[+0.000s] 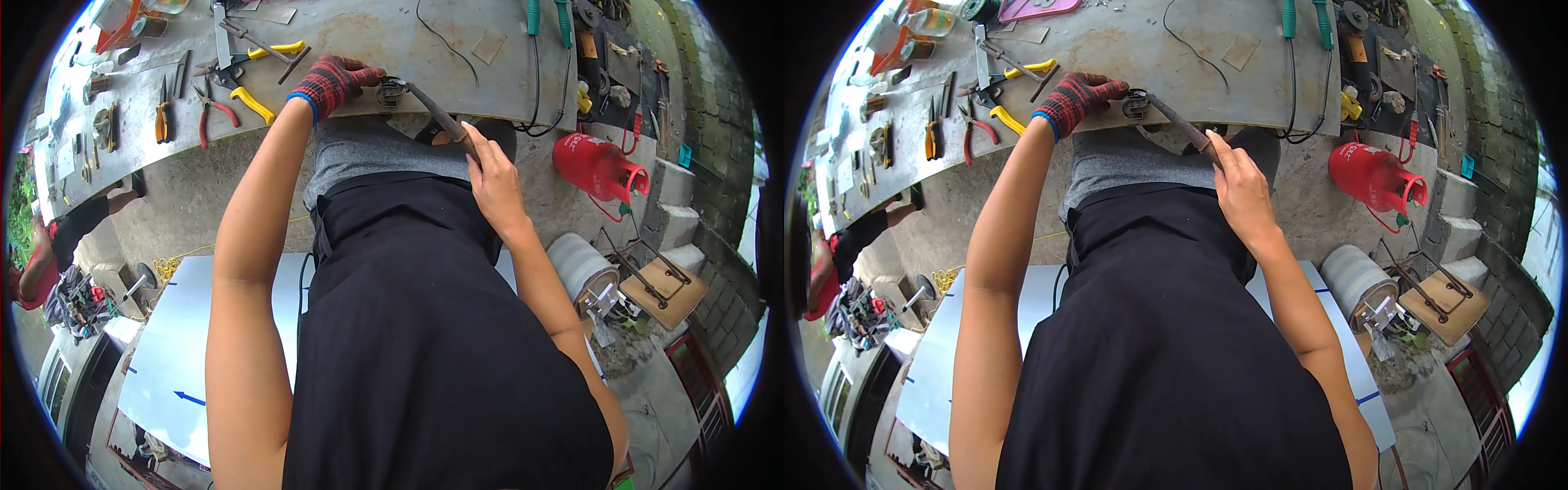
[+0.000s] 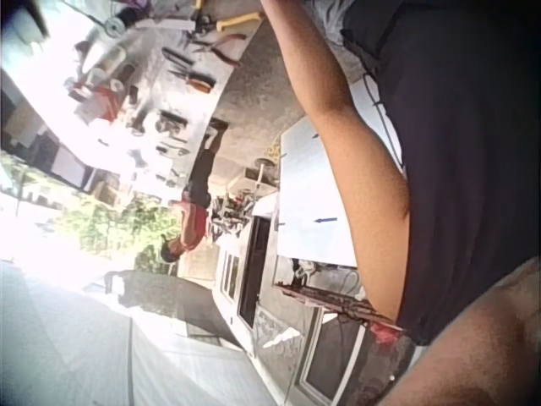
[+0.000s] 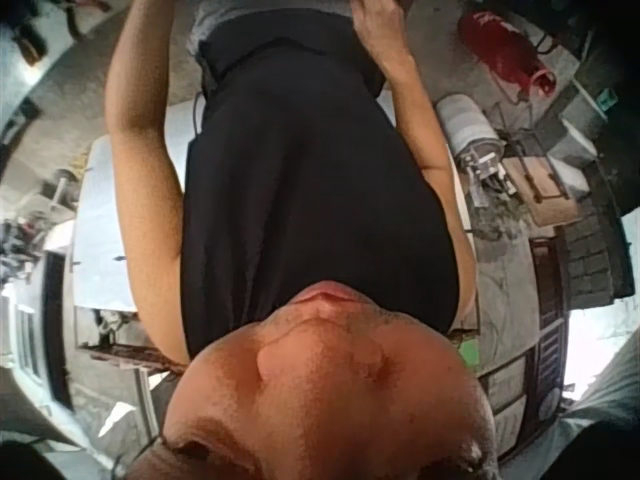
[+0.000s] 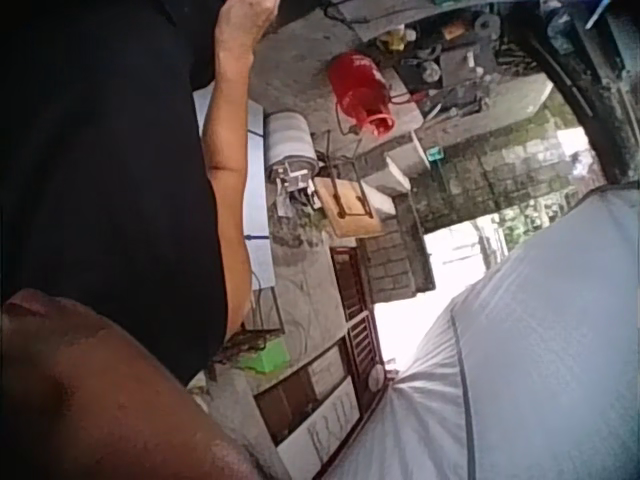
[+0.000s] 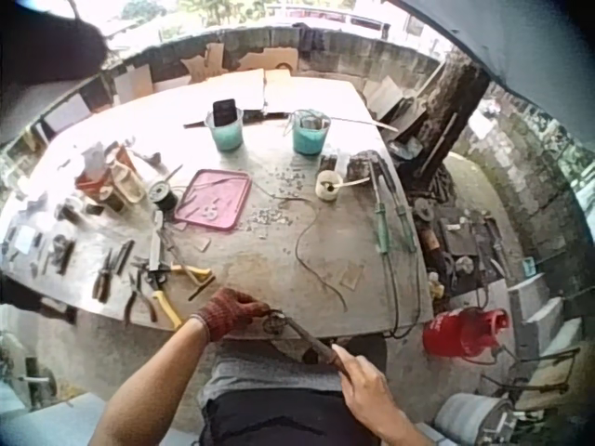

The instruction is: The person assembles a metal hook-shaped component by inserting small metal pins into its holes. They use a hammer to tap the pins into place and a chisel to adjust the fit. The person repeatedly checks the alignment and tightness of the pins throughout the process.

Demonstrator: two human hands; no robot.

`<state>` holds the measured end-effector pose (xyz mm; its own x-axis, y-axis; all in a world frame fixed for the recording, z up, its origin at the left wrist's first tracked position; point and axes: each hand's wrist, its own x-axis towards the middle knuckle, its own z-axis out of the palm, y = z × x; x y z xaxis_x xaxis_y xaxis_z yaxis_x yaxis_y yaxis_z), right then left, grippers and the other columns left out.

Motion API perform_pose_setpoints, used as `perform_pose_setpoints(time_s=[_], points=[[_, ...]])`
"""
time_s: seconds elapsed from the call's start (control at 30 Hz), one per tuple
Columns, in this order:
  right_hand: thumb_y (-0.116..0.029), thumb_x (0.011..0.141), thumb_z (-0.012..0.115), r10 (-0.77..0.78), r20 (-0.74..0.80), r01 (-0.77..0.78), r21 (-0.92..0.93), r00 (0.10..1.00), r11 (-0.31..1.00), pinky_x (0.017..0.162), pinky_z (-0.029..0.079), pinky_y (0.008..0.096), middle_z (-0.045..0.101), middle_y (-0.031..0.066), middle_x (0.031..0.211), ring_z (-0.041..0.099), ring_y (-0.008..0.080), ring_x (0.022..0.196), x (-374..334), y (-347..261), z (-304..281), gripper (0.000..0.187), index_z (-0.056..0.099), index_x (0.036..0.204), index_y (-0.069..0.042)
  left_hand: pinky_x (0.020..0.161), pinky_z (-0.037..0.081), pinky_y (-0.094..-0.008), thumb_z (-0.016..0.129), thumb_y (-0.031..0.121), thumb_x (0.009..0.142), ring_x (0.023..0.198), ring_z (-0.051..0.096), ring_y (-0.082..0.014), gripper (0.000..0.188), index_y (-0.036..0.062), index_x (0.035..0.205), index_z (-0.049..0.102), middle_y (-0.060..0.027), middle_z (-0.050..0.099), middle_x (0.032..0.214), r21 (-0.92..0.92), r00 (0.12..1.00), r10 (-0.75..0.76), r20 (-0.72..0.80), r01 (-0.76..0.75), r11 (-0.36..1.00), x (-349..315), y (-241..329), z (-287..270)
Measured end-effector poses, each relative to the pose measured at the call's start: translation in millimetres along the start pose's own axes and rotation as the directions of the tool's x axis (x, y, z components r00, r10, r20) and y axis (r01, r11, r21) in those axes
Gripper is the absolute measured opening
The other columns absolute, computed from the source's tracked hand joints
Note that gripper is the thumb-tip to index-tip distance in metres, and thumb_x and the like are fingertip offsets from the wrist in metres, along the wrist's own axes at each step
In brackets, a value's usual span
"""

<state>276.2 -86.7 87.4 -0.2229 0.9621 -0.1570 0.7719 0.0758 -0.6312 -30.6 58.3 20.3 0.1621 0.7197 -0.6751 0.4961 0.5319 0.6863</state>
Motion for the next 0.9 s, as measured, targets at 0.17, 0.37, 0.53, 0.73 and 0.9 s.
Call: perform_pose_setpoints(time_s=[0.17,0.37,0.53,0.73,0.9], points=[[0.004,0.091,0.064,-0.021,0.018,0.022,-0.049,1.0,0.999,0.086,0.053,0.0486,0.061,0.0159,0.1,0.065,0.037,0.095,6,4,4,0.065,0.05,0.151,-0.015,0.085,0.055,-0.0316,0.08,0.043,0.089,0.09,0.071,-0.0147,0.044,0.0084,0.116,0.08,-0.0054,0.079,0.105,0.026,1.0,-0.029,0.012,0.028,0.999,1,4,0],[0.004,0.091,0.065,-0.026,0.053,0.028,-0.046,0.998,0.999,0.087,0.054,0.0483,0.062,0.0151,0.1,0.066,0.0368,0.096,13,9,2,0.067,0.049,0.152,-0.016,0.086,0.056,-0.031,0.079,0.042,0.091,0.093,0.071,-0.0141,0.044,0.007,0.118,0.079,-0.0052,0.079,0.106,0.014,1.0,-0.007,0.02,0.007,1.0,4,1,0],[0.004,0.09,0.067,-0.043,0.055,0.044,-0.026,0.998,0.999,0.087,0.054,0.0484,0.063,0.0152,0.101,0.066,0.0367,0.097,15,15,7,0.068,0.048,0.153,-0.015,0.088,0.056,-0.0311,0.079,0.042,0.091,0.095,0.07,-0.0136,0.045,0.0061,0.117,0.079,-0.0046,0.079,0.107,0.013,0.999,-0.036,0.012,0.036,0.999,0,4,0],[0.004,0.09,0.066,-0.054,0.039,0.056,-0.039,0.998,0.998,0.087,0.054,0.0484,0.063,0.0159,0.102,0.067,0.037,0.097,13,20,14,0.067,0.049,0.152,-0.014,0.09,0.054,-0.0327,0.08,0.047,0.088,0.092,0.07,-0.0153,0.047,0.0076,0.115,0.08,-0.0053,0.079,0.102,0.026,1.0,-0.023,-0.002,0.023,0.999,6,-4,0],[0.005,0.09,0.066,-0.071,0.03,0.073,-0.067,0.997,0.995,0.084,0.055,0.0486,0.064,0.0164,0.1,0.068,0.0377,0.094,16,19,13,0.068,0.049,0.152,-0.014,0.09,0.056,-0.0307,0.079,0.042,0.091,0.095,0.07,-0.0145,0.043,0.0078,0.117,0.079,-0.0041,0.079,0.108,0.063,0.998,-0.06,-0.006,0.06,0.996,4,1,0]])
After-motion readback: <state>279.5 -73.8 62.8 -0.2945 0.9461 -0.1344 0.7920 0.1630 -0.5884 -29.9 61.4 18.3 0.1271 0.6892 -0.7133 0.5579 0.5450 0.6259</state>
